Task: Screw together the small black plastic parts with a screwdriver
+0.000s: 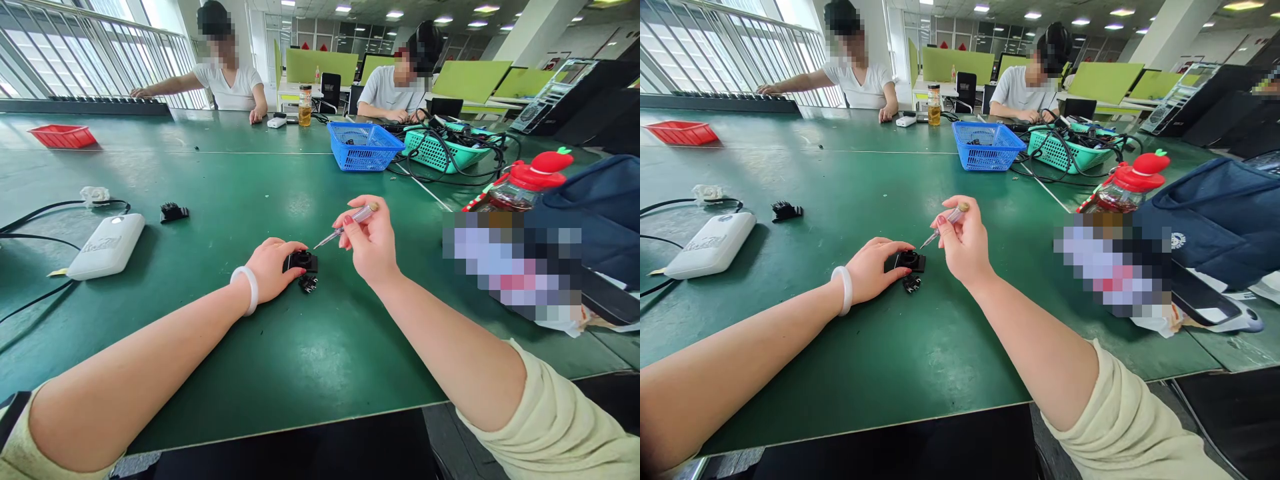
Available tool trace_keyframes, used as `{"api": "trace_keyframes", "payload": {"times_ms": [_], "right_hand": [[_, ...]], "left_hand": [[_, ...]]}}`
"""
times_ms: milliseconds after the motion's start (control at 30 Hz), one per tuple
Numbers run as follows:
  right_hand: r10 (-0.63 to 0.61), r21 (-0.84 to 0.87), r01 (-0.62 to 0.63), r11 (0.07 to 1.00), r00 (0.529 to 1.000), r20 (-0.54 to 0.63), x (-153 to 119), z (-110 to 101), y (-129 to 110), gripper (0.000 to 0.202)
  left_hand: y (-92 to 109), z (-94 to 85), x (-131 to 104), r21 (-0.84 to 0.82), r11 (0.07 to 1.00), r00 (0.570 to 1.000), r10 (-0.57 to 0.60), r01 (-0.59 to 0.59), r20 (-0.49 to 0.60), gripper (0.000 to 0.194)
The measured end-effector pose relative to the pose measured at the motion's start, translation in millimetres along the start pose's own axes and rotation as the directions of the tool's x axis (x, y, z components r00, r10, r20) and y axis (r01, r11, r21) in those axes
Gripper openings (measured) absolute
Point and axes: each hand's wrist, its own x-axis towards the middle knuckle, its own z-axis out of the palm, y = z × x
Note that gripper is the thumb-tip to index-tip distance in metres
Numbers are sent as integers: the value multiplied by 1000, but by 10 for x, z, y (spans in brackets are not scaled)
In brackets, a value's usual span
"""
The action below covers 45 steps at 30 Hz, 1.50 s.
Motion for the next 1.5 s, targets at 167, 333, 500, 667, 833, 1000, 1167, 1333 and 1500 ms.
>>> {"api": "trace_keyframes", "payload": {"times_ms": [167,333,500,667,833,1000,1167,1333,1500], "right_hand": [[88,-20,-86,996,992,87,4,35,63,30],[129,-80,-123,989,989,75,24,24,116,31],[93,-236,-77,969,994,57,50,-4,145,41],[-21,-211,35,977,997,69,7,3,93,45],[-180,-179,192,965,980,82,-71,28,9,42],[-193,-227,253,940,947,256,-96,59,43,42],[-154,-261,252,932,926,344,-77,51,1,42],[-221,-228,290,930,933,285,-85,17,-79,33],[-319,-240,392,888,901,293,-141,50,-111,31]], "left_hand": [[-8,5,4,-7,999,1000,31,-31,-1,41],[23,-18,6,-4,1000,1000,18,-18,19,43],[24,-19,7,-11,1000,1000,17,-16,20,42],[16,-9,5,-22,1000,1000,16,-16,1,42],[8,-4,9,-18,1000,1000,17,-17,1,40],[-12,10,11,-15,999,999,38,-38,-18,39],[-3,6,9,-7,1000,1000,27,-27,-12,40],[12,-7,5,-12,999,999,42,-42,-14,37],[15,3,4,-10,1000,1000,28,-28,8,36]]}}
